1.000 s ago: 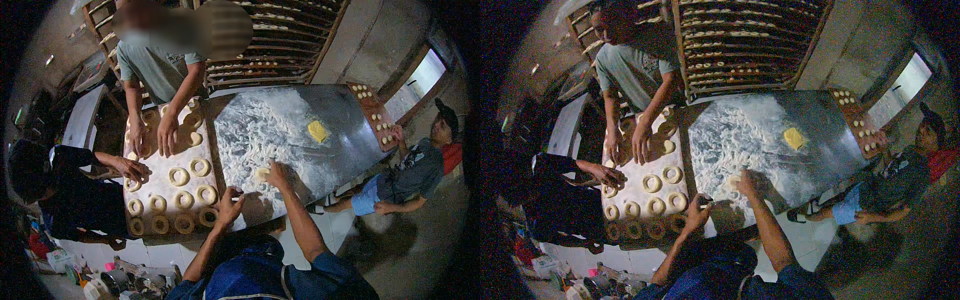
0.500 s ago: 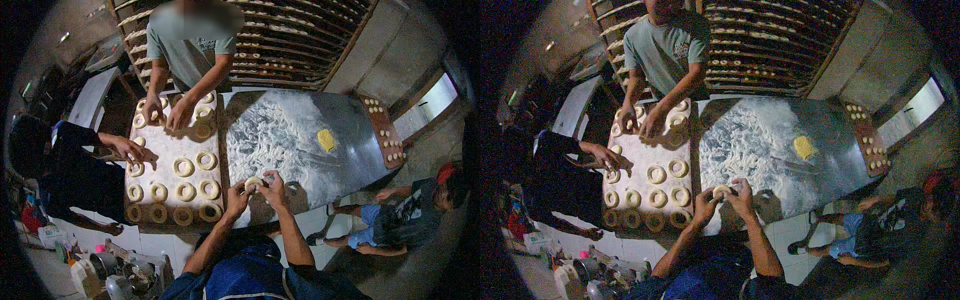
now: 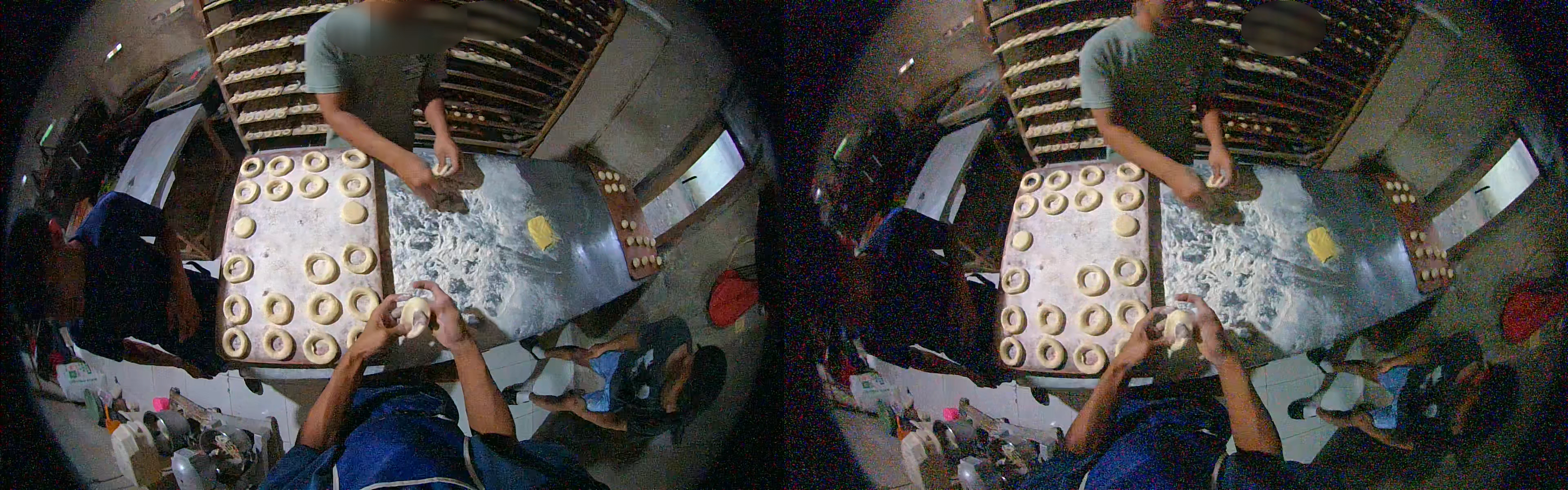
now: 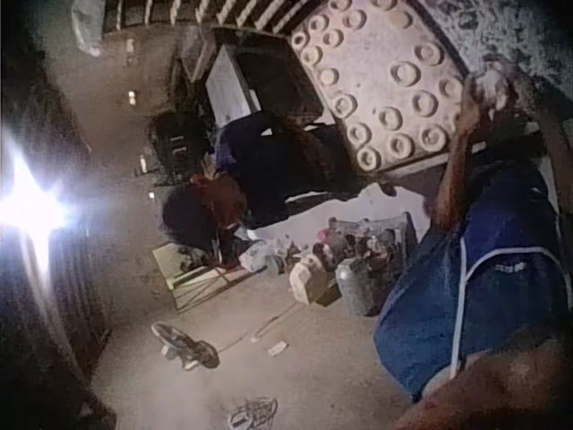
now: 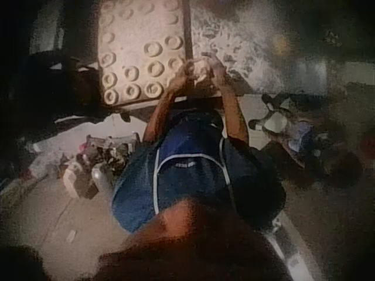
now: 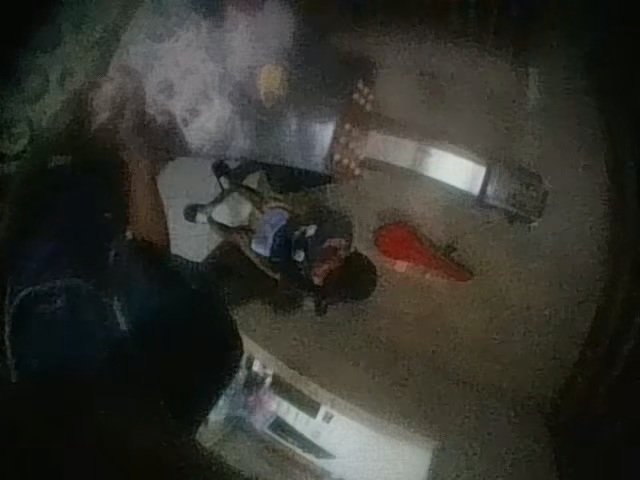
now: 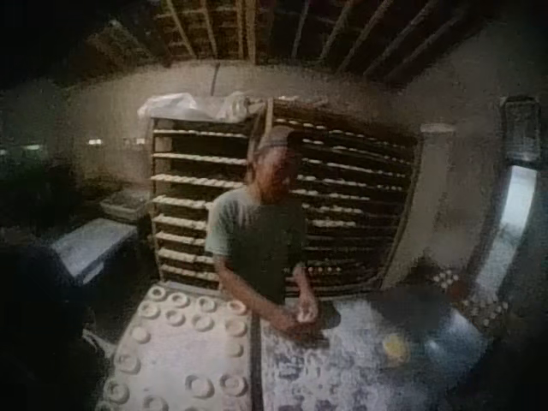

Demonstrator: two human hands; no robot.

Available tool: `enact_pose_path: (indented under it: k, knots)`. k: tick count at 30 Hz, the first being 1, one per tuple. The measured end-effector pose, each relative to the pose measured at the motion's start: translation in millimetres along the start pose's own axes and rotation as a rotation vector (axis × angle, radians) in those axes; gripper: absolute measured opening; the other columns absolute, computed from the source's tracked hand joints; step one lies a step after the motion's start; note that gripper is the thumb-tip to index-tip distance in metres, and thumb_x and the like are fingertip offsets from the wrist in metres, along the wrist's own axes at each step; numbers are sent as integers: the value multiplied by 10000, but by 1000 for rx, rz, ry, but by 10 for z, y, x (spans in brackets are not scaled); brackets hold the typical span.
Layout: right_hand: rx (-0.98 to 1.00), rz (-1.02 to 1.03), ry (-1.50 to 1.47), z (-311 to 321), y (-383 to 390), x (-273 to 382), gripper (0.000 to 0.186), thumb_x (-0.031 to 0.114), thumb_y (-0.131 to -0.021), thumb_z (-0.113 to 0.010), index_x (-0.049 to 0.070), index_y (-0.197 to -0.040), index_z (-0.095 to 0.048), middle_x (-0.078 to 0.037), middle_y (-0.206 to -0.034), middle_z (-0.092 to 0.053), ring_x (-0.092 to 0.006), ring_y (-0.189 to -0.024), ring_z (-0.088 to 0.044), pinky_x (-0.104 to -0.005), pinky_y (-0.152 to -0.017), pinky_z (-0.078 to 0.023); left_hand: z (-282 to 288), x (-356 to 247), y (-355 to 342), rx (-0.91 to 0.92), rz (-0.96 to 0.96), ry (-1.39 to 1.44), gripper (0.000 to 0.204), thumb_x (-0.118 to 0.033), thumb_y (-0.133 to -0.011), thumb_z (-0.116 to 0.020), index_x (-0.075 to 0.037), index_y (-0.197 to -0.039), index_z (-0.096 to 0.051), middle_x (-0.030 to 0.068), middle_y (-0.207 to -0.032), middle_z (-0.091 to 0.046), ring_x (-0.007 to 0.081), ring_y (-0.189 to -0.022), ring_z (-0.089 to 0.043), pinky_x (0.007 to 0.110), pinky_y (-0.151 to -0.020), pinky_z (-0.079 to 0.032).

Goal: The person shapes small dough balls into rings by hand and places them on a floured wooden board. Other workers are also shaping dough nearby in a shared bakery workspace.

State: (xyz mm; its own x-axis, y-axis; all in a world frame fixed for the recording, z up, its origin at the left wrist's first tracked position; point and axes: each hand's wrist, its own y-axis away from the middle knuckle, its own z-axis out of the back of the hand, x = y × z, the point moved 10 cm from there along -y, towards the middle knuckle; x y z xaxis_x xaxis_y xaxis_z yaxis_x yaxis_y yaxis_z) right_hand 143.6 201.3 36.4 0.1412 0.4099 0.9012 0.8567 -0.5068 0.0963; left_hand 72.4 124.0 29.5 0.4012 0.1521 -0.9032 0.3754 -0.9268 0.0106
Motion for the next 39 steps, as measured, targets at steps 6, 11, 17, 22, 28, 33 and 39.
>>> enact_pose_path:
  k: [6,11,17,22,28,33,39]
  knots:
    - [-324,-79,366,-9,-55,-263,582,520,-927,-349,3,-850,-604,-80,-736,-592,-207,-678,-555,-358,-637,-453,316,-117,136,-108,-91,344,337,-195,-810,-561,-40,-1090,-455,68,-985,-494,192,-935,-538,345,-798,-487]
    - [-325,-266,710,-164,-59,-346,619,525,-932,-334,-21,-837,-611,-87,-746,-602,-204,-612,-523,-366,-632,-422,333,-666,180,-336,-99,-736,277,-349,-945,-407,-85,-1013,-454,71,-869,-548,189,-709,-567,344,-602,-457]
    - [-392,23,560,-285,-97,-563,543,440,-949,-379,-34,-814,-607,-89,-689,-574,-176,-645,-510,-348,-614,-407,862,1,267,-602,-27,190,327,-284,-948,-360,-2,-863,-500,158,-670,-497,330,-654,-535,420,-557,-396]
    - [-372,144,760,-719,-207,-424,492,431,-947,-404,-9,-884,-615,-31,-658,-556,-131,-635,-494,-306,-575,-397,866,-724,483,-514,-376,-573,405,-332,-969,-325,-9,-742,-413,29,-659,-405,169,-623,-398,364,-557,-346]
    - [-360,273,631,-1347,-200,-202,399,371,-927,-465,3,-842,-593,-60,-717,-572,-200,-664,-522,-334,-622,-419,1179,-809,555,-418,-218,-567,399,-340,-959,-344,-43,-717,-456,18,-669,-441,131,-632,-418,322,-597,-393]
    - [-285,143,900,-1659,-208,-343,459,383,-932,-447,-24,-747,-549,-113,-717,-566,-222,-656,-504,-360,-619,-404,1683,-499,711,-522,-282,-10,347,-293,-940,-360,-29,-746,-474,88,-652,-450,201,-618,-445,351,-572,-398]
    - [-42,68,897,-2048,-380,-570,621,530,-923,-340,-33,-703,-479,-106,-539,-455,-195,-521,-389,-393,-496,-321,1598,-1175,914,-484,-225,-828,309,-257,-922,-379,-5,-748,-422,203,-710,-508,332,-673,-540,381,-571,-403]
